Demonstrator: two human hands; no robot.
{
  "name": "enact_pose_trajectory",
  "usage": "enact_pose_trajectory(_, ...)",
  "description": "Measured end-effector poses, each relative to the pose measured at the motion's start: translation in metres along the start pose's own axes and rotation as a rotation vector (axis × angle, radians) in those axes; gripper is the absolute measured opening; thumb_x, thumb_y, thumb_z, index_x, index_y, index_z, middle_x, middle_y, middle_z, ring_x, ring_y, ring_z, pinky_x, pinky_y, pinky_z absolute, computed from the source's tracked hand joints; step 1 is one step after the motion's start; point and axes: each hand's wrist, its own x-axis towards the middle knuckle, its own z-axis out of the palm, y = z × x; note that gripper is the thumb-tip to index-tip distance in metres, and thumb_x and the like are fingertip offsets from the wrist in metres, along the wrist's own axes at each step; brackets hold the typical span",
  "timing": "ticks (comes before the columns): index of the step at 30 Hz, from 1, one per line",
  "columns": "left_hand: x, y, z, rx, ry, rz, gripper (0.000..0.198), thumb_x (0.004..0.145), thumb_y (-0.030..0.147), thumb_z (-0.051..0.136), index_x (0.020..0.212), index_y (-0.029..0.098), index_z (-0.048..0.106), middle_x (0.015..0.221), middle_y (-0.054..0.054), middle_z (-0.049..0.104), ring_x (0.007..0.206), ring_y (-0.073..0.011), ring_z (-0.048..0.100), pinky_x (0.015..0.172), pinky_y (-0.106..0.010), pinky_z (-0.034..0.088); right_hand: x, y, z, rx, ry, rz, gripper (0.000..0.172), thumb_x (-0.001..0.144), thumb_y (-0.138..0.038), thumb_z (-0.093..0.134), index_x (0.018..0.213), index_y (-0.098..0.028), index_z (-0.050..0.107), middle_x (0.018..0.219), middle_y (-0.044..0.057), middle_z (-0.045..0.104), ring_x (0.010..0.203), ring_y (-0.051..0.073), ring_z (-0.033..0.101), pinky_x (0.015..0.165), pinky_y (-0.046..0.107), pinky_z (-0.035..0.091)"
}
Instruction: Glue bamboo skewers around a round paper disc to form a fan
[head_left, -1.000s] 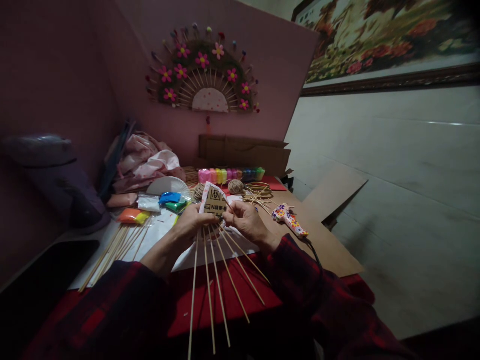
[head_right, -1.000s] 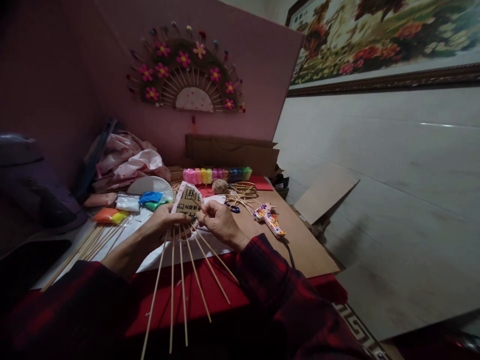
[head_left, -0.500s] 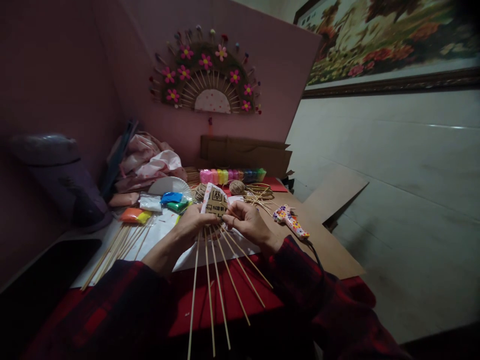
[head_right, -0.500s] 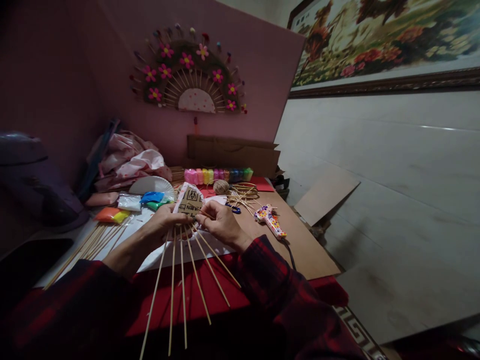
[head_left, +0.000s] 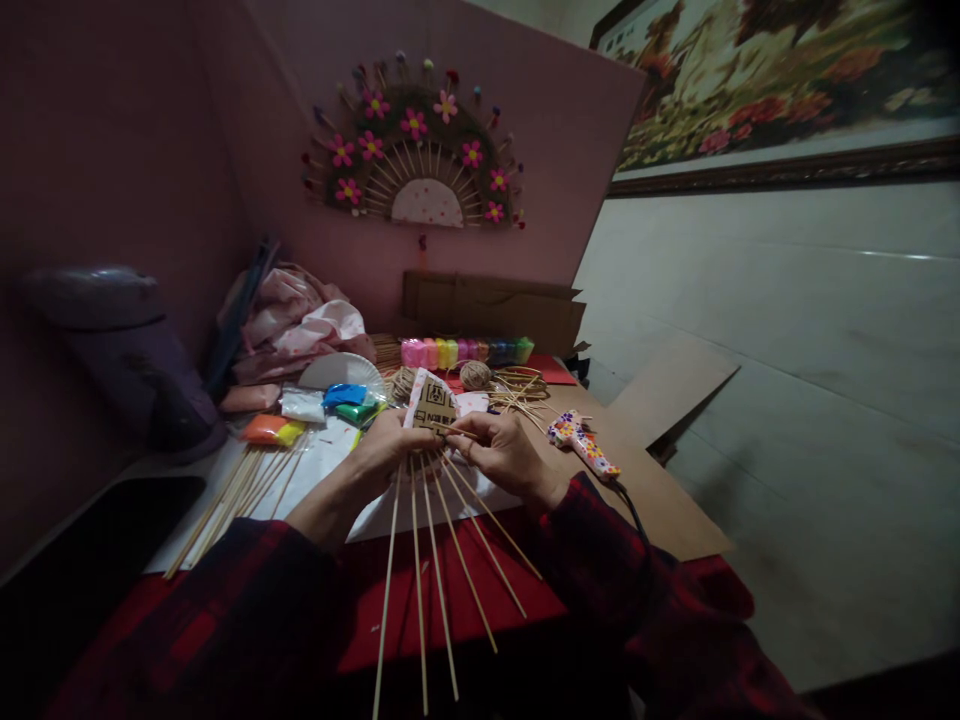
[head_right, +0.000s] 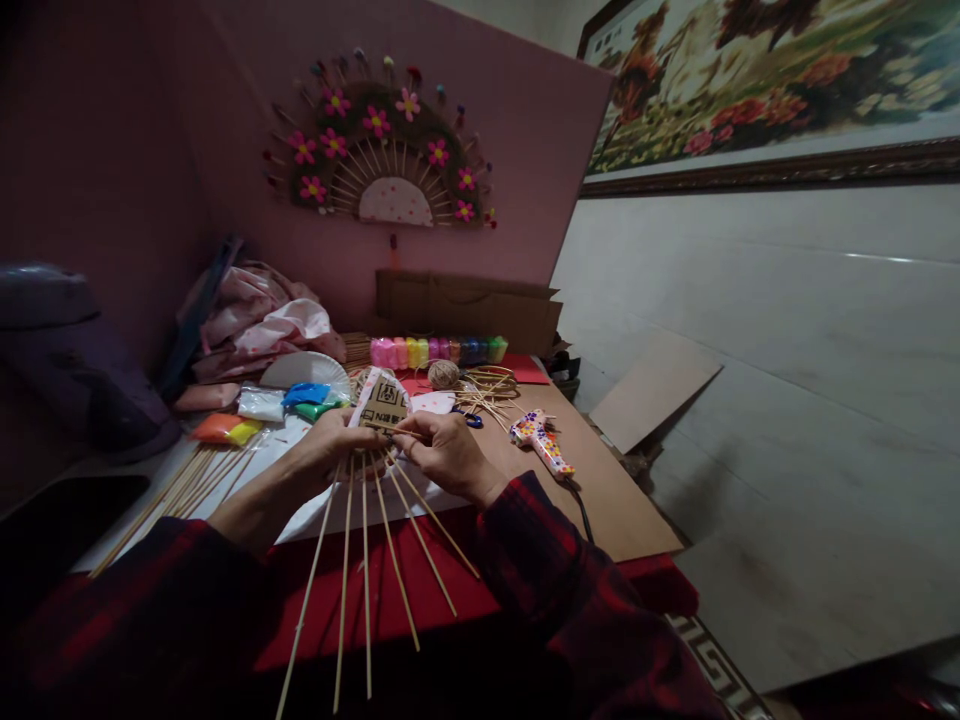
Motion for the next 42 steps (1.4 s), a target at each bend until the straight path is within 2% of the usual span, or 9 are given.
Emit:
enact_pose_trajectory(6,-0.001,0.001,0.003,0.021,0.037,-0.019,0.024,0.055,0.012,0.070,0.078,0.010,0.068,0.061,-0.004,0.066,0.048,-0.0146,0.058,0.046,-0.027,0.047,-0.001,0.000,0.000,-0.205,-0.021,-0.066,0.010,0.082,-0.020,0.057,0.080,-0.014,0.065,0.067,0.003,0.066,0.058,0.011,0.057,0.055,0.022,0.039)
enact_pose_trajectory(12,0.001,-0.003,0.002,0.064,0.021,-0.023,0.022,0.055,0.015,0.070,0.076,0.010,0.068,0.062,-0.005,0.066,0.048,-0.0148,0.058,0.044,-0.025,0.045,0.000,0.004,-0.001,-0.377,-0.133,-0.078,0.008,0.076,-0.013,0.055,0.084,-0.015,0.056,0.070,0.002,0.061,0.059,0.011,0.050,0.056,0.022,0.033)
enact_pose_trajectory(15,0.001,-0.003,0.002,0.060,0.015,-0.034,0.025,0.053,0.014,0.069,0.077,0.009,0.067,0.061,-0.006,0.066,0.046,-0.0163,0.058,0.042,-0.027,0.045,0.000,0.006,-0.001,-0.127,-0.189,0.063,0.004,0.079,-0.018,0.053,0.081,-0.018,0.050,0.059,-0.003,0.052,0.050,0.009,0.044,0.050,0.021,0.031)
enact_pose_trajectory(20,-0.001,0.001,0.002,0.054,0.018,-0.049,0.026,0.054,0.013,0.067,0.080,0.009,0.066,0.061,-0.007,0.066,0.049,-0.0199,0.061,0.044,-0.031,0.049,0.003,-0.001,-0.010,0.542,-0.266,0.320,0.029,0.080,-0.045,0.057,0.077,-0.020,0.043,0.045,-0.011,0.038,0.035,0.005,0.032,0.037,0.017,0.023)
enact_pose_trajectory(24,-0.002,0.001,0.002,0.031,0.023,-0.044,0.024,0.053,0.012,0.067,0.077,0.010,0.066,0.062,-0.008,0.066,0.050,-0.0201,0.061,0.044,-0.032,0.050,0.007,-0.010,-0.019,0.664,-0.117,0.306,0.029,0.080,-0.044,0.059,0.080,-0.018,0.045,0.046,-0.011,0.037,0.035,0.003,0.029,0.036,0.016,0.017)
enact_pose_trajectory(26,-0.002,0.002,0.002,0.022,0.015,-0.048,0.024,0.053,0.012,0.066,0.077,0.010,0.066,0.062,-0.007,0.066,0.049,-0.0197,0.061,0.044,-0.031,0.050,0.008,-0.010,-0.018,0.620,-0.066,0.272,0.029,0.081,-0.044,0.058,0.081,-0.018,0.047,0.046,-0.011,0.036,0.035,0.003,0.029,0.036,0.017,0.018)
enact_pose_trajectory(30,-0.002,0.003,0.002,0.012,0.005,-0.050,0.025,0.054,0.011,0.066,0.079,0.010,0.067,0.060,-0.006,0.066,0.048,-0.0188,0.061,0.045,-0.031,0.050,0.005,-0.005,-0.009,0.453,-0.088,0.219,0.027,0.083,-0.043,0.055,0.081,-0.016,0.053,0.048,-0.009,0.039,0.038,0.005,0.032,0.039,0.018,0.024)
enact_pose_trajectory(36,-0.001,0.000,0.001,0.002,-0.006,-0.019,0.022,0.055,0.013,0.069,0.077,0.010,0.068,0.061,-0.006,0.066,0.048,-0.0161,0.059,0.045,-0.028,0.047,0.000,-0.001,-0.007,-0.112,-0.076,-0.003,0.009,0.079,-0.023,0.061,0.083,-0.015,0.062,0.063,0.000,0.058,0.054,0.009,0.049,0.053,0.021,0.035)
enact_pose_trajectory(42,-0.001,-0.003,0.003,0.048,0.002,0.004,0.019,0.054,0.012,0.068,0.074,0.011,0.068,0.059,-0.005,0.065,0.045,-0.0150,0.056,0.041,-0.026,0.043,-0.002,0.000,-0.006,-0.450,-0.117,-0.137,0.008,0.082,-0.016,0.054,0.087,-0.014,0.059,0.066,0.003,0.060,0.057,0.013,0.050,0.055,0.023,0.032)
